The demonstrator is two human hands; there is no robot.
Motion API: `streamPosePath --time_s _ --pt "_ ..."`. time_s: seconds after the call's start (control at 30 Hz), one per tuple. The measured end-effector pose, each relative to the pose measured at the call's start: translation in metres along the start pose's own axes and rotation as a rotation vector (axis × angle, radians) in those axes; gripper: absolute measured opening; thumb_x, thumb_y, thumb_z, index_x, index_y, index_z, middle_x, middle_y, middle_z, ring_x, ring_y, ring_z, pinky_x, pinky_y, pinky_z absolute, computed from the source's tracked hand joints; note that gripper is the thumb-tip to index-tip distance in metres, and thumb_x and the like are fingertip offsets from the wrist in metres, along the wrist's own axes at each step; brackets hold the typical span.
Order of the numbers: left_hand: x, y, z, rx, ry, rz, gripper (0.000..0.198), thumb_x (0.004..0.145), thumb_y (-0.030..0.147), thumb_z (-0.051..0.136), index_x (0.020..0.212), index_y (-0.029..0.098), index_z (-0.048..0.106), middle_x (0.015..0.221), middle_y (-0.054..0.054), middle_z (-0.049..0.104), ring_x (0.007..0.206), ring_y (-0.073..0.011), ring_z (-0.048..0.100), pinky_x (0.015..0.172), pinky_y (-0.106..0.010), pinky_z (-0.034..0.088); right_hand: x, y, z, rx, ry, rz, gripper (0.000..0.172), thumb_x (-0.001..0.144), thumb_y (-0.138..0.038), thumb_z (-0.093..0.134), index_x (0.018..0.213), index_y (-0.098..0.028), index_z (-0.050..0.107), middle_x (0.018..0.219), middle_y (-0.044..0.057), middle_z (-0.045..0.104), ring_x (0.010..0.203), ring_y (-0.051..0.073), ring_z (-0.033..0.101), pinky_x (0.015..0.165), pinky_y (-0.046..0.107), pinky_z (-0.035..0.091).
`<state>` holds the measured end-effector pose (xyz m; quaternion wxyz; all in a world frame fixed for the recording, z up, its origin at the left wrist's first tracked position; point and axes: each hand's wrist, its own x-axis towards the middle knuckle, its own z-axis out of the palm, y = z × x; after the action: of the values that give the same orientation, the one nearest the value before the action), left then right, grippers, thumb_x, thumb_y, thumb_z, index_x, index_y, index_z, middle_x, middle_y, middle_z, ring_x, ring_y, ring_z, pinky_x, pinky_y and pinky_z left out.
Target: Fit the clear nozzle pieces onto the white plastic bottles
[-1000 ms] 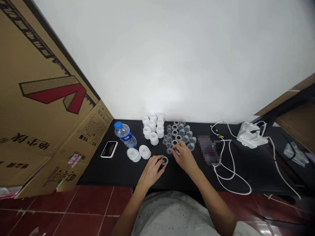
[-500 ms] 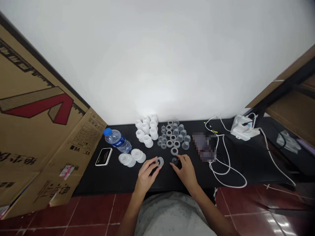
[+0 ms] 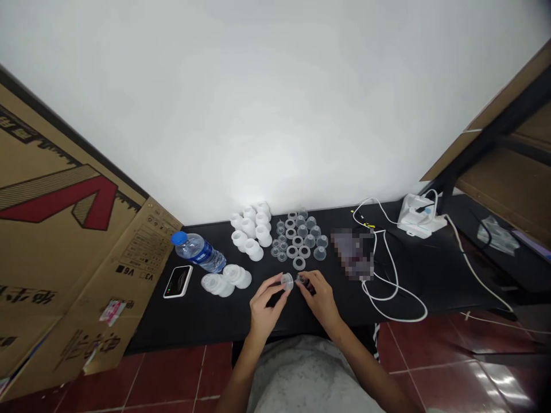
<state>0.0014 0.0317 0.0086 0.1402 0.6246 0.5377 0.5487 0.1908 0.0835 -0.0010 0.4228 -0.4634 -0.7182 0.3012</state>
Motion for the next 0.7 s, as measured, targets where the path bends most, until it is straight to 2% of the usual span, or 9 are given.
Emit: streamPosePath --time_s 0.23,0.43,0.57,0.7 --pt "-0.001 -0.001 0.003 -0.029 -0.058 -0.044 0.009 0.099 0.026 0.076 0.107 0.025 0.080 0.125 -0.010 0.080 0.115 -0.0280 0.079 0.102 -0.049 0.067 0.000 -0.008 0.004 0.185 -0.004 0.032 0.023 0.098 -0.024 0.067 0.119 -0.024 0.075 0.096 0.005 0.070 0.079 0.020 0.070 0.076 0.034 0.062" --pt "-0.004 -0.004 0.007 -0.172 -0.055 -0.231 0.035 0.097 0.033 0.079 0.129 0.023 0.068 0.127 -0.011 0.077 0.101 -0.0239 0.082 0.091 -0.043 0.071 -0.001 -0.007 0.011 0.530 -0.017 0.188 0.023 0.096 -0.037 0.077 0.113 -0.023 0.076 0.098 0.006 0.075 0.088 0.022 0.074 0.078 0.034 0.065" --pt "-0.003 -0.005 0.007 -0.176 -0.030 -0.232 0.032 0.100 0.035 0.075 0.129 0.022 0.068 0.127 -0.012 0.076 0.105 -0.0245 0.081 0.093 -0.045 0.071 -0.001 -0.002 0.011 0.650 0.013 0.258 0.030 0.093 -0.044 0.082 0.114 -0.024 0.076 0.092 0.004 0.072 0.083 0.020 0.071 0.074 0.034 0.066" --pt "-0.001 -0.005 0.006 -0.175 -0.089 -0.196 0.029 0.101 0.036 0.073 0.127 0.022 0.070 0.125 -0.012 0.076 0.106 -0.0251 0.080 0.093 -0.045 0.072 0.000 -0.005 0.008 0.694 -0.051 0.263 0.034 0.092 -0.047 0.082 0.117 -0.026 0.074 0.095 0.004 0.074 0.085 0.021 0.073 0.075 0.036 0.067"
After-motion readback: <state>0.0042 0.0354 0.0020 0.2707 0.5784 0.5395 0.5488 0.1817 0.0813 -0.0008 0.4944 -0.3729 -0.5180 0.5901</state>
